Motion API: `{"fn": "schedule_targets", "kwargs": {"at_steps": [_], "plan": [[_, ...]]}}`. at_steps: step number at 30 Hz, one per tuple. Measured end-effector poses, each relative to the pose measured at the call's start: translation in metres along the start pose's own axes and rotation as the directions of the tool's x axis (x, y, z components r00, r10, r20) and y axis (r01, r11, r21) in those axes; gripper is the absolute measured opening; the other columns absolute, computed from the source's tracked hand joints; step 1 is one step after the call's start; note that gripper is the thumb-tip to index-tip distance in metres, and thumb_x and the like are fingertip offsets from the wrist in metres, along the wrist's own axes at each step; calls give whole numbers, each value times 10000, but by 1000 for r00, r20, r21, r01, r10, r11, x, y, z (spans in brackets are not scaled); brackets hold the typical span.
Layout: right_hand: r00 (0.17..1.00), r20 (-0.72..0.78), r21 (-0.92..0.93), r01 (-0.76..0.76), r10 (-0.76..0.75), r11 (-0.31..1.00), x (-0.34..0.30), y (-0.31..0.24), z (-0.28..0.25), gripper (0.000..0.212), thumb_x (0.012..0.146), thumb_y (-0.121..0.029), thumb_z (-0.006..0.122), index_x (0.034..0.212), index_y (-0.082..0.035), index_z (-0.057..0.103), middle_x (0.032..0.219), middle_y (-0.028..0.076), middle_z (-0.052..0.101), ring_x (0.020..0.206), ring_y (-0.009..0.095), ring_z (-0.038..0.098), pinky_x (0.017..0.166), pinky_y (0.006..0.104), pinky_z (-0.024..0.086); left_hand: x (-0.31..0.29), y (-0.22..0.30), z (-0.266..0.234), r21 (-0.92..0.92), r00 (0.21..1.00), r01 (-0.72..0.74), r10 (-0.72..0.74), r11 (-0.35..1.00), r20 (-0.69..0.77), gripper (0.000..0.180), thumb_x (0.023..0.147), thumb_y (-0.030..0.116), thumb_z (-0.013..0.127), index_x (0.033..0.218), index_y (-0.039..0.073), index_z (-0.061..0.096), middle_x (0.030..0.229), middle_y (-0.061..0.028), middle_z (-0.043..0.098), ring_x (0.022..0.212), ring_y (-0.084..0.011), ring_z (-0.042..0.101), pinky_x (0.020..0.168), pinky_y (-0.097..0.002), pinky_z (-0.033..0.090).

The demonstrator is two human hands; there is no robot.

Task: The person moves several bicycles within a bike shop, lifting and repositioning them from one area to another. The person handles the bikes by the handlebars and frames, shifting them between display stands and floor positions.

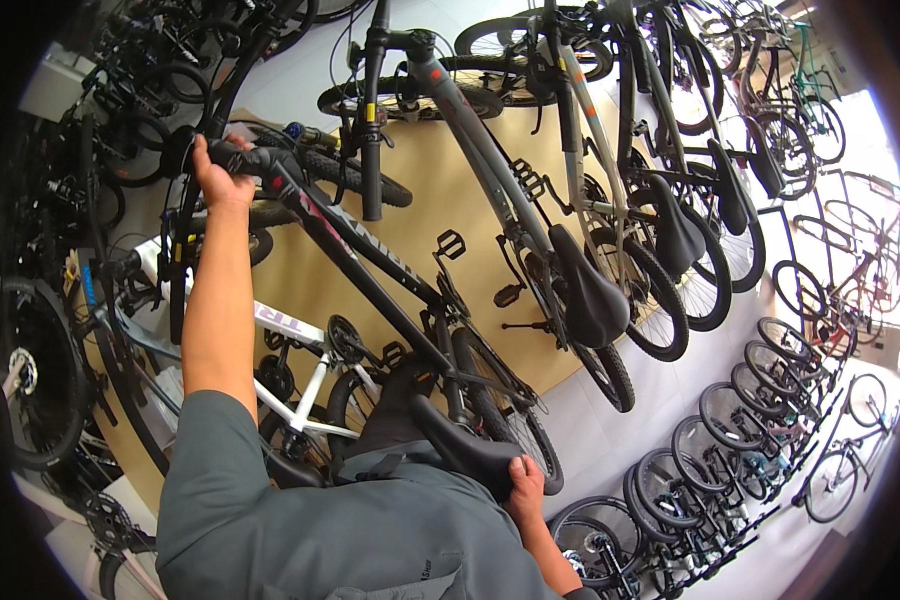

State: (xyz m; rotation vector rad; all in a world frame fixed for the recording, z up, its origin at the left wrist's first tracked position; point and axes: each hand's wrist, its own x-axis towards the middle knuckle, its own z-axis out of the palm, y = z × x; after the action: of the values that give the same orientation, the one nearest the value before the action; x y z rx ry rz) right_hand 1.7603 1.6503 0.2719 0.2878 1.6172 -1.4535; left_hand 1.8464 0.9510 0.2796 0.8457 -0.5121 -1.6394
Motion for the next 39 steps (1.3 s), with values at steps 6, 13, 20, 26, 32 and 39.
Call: {"fn": "schedule_targets", "kwargs": {"at_steps": [6,13,20,26,32,39], "plan": [[997,62,-487,76,-53,870,11,-10,-5,437,993,-442,591,982,-5,617,834,-19,561,801,99,481,758,274,422,-92,-28,-31,435,975,-155,207,887,-74,381,959,383,619,1209,100,572,981,27,590,939,-109,535,876,-321,390],[966,244,-535,204,-81,820,18,-24,9,415,995,-404,577,857,-12,574,740,-10,497,721,108,430,652,310,392,-396,-87,-96,753,852,181,-484,633,201,441,939,417,652,1189,69,552,1049,-2,582,890,-87,536,711,-233,449],[874,485,-516,307,-23,800,27,-26,10,441,968,-408,616,918,29,642,750,35,594,720,128,514,656,317,440,-472,-120,-116,789,978,94,-204,607,41,468,907,430,669,690,17,623,655,-9,587,593,-124,535,574,-336,434],[909,417,-654,291,12,698,38,-1,-61,466,920,-428,634,1032,23,684,868,113,716,783,230,673,731,357,522,-472,-119,-125,837,987,41,-150,546,50,564,882,493,677,598,23,545,605,0,527,543,-145,481,535,-365,400],[945,324,-915,327,-54,238,39,61,-126,672,819,-523,721,1238,-8,614,1158,245,674,1109,392,635,952,447,496,-487,-122,-125,782,984,8,-143,623,104,505,900,462,669,662,27,573,641,11,535,617,-125,486,600,-353,418],[925,293,-954,298,241,20,49,86,-122,744,786,-570,727,1252,-7,583,1098,257,688,1083,383,651,910,466,515,-499,-112,-118,759,956,83,-265,646,122,370,924,380,659,819,27,628,723,1,585,703,-125,535,675,-326,443]]}}
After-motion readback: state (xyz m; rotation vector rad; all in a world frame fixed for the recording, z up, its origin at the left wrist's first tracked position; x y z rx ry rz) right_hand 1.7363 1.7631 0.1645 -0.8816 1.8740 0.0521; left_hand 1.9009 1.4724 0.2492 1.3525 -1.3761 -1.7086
